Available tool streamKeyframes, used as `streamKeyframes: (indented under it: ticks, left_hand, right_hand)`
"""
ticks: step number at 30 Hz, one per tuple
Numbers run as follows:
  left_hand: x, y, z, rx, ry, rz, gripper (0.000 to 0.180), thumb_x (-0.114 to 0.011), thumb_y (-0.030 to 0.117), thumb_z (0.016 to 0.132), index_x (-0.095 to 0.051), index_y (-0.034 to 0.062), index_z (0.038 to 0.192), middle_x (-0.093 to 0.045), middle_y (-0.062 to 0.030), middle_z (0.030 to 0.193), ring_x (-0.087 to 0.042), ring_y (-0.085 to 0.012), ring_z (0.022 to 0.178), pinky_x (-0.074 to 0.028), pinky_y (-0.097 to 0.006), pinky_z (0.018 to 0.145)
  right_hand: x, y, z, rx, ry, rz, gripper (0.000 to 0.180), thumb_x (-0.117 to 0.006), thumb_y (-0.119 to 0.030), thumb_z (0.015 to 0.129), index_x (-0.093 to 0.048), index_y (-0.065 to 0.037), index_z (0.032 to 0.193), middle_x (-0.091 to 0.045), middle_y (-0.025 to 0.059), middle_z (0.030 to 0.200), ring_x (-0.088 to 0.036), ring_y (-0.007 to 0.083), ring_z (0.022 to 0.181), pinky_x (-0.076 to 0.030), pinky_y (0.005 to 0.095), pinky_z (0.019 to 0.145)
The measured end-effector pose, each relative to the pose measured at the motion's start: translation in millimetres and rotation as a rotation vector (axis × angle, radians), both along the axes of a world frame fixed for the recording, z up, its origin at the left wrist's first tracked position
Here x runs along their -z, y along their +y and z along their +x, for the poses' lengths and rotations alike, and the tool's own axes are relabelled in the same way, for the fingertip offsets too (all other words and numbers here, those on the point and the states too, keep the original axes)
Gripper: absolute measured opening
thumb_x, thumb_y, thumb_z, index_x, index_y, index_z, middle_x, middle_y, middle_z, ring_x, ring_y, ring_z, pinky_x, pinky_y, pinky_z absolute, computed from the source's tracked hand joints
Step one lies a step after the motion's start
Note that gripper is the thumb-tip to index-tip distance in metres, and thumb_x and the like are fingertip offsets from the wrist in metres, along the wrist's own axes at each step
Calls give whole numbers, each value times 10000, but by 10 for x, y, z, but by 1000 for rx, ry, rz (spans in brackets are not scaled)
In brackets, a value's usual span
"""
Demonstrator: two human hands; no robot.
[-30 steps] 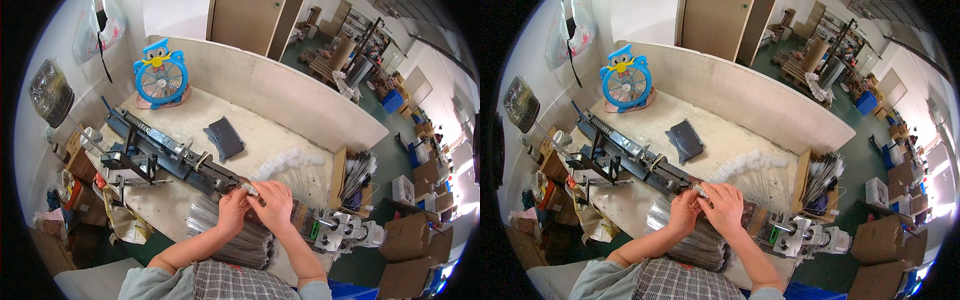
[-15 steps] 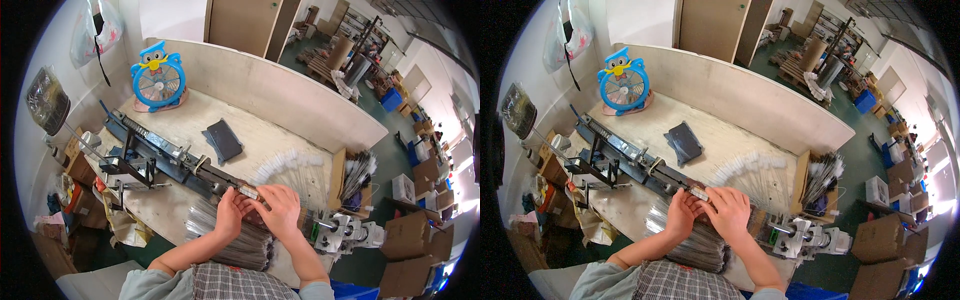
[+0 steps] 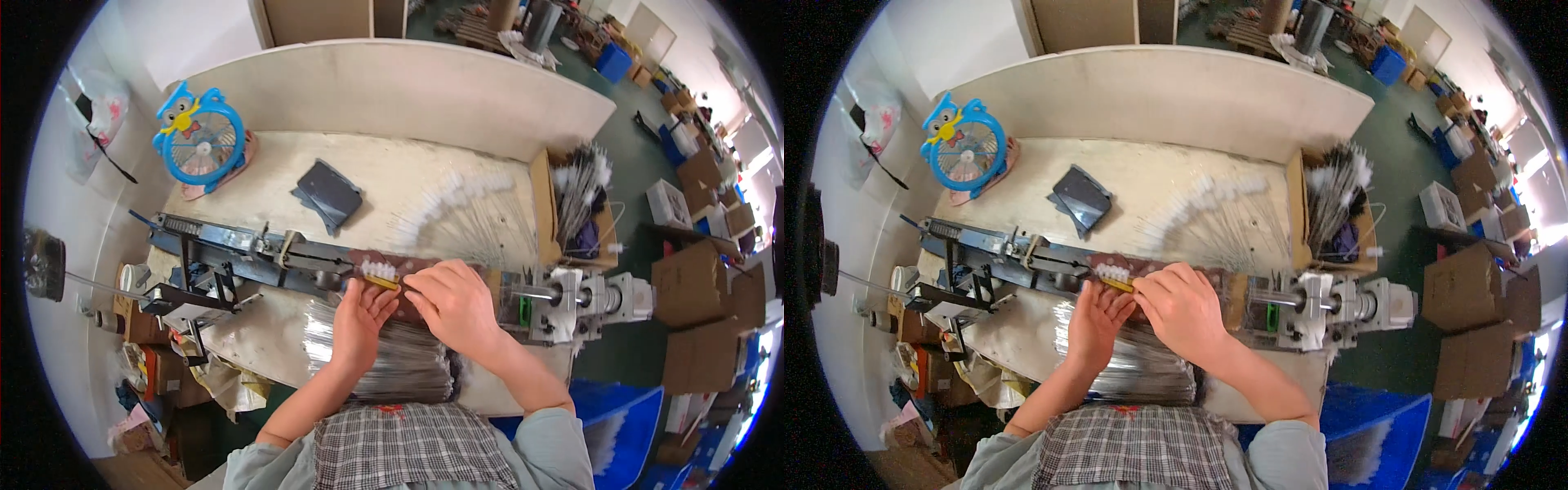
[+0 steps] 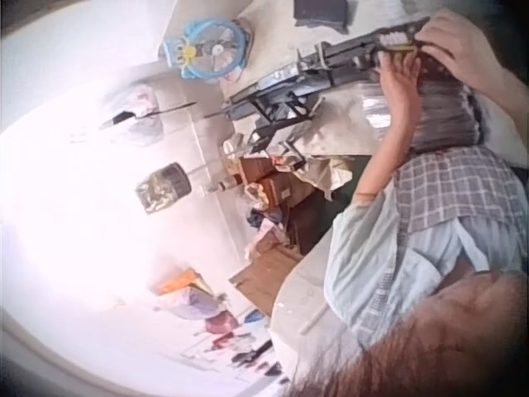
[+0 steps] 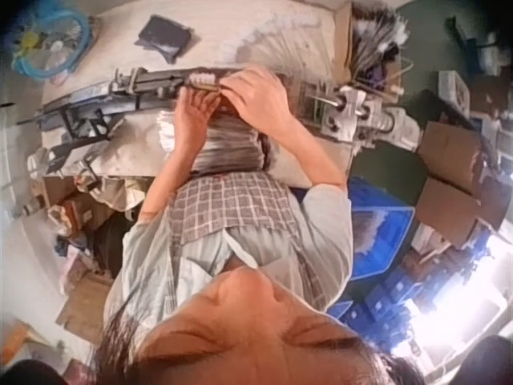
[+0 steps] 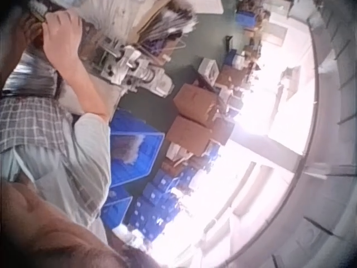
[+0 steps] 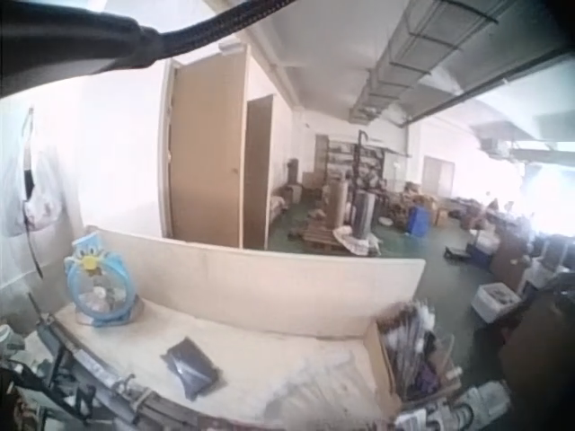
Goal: Assembling plastic tubes with yellow nozzle components and white collars at a workshop station.
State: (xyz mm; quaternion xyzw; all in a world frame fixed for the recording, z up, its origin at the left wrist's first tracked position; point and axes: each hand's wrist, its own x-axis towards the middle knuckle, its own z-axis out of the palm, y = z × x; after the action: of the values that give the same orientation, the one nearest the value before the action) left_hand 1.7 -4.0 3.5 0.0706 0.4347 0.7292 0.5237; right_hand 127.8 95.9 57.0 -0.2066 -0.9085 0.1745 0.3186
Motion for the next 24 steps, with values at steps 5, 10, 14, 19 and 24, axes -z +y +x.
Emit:
streamKeyframes:
  ticks: [5,10,14,19,24]
  left_hand:
    - [107,-465,-333,43,109,-132,393,-498,319,933,-500,25,1194,-564,-132,1187,-548,-214,1100,-444,-349,912]
    - [1098,-1783,-1691,-693,-128,-42,272,-585,303,890,-588,44,974,-650,-77,915,-630,-168,869,-508,-305,734]
    - [850,-2286,-2231,-1164,218,-330,370,-704,429,785,-597,82,861,-623,1,770,-588,-99,671,-487,-220,559]
    - [1263,-2897,-2779,-1073,39,-337,420,-734,480,733,-606,98,853,-633,4,795,-593,-109,723,-484,-233,632]
    - [1283,-2099,-1852,-990,29,-136,418,-615,352,862,-523,4,1074,-587,-132,1049,-609,-259,946,-495,-364,909]
  right_hand:
    - [279,-100,415,6,-89,-216,141,-663,-202,799,-685,-72,851,-653,62,723,-629,254,682,-502,359,604]
    - [565,-256,669,-23,-384,-425,186,-636,-259,814,-672,-107,916,-657,63,803,-635,262,753,-507,373,634]
    - [613,-213,741,102,-531,-364,199,-619,-276,816,-637,-119,938,-655,64,883,-631,279,805,-502,395,657]
    - [712,-187,730,46,-644,-426,171,-598,-263,826,-629,-127,925,-651,64,882,-627,282,819,-499,395,663]
    - [589,-149,796,58,-590,-425,146,-572,-248,849,-650,-134,896,-652,62,874,-628,277,808,-499,398,661]
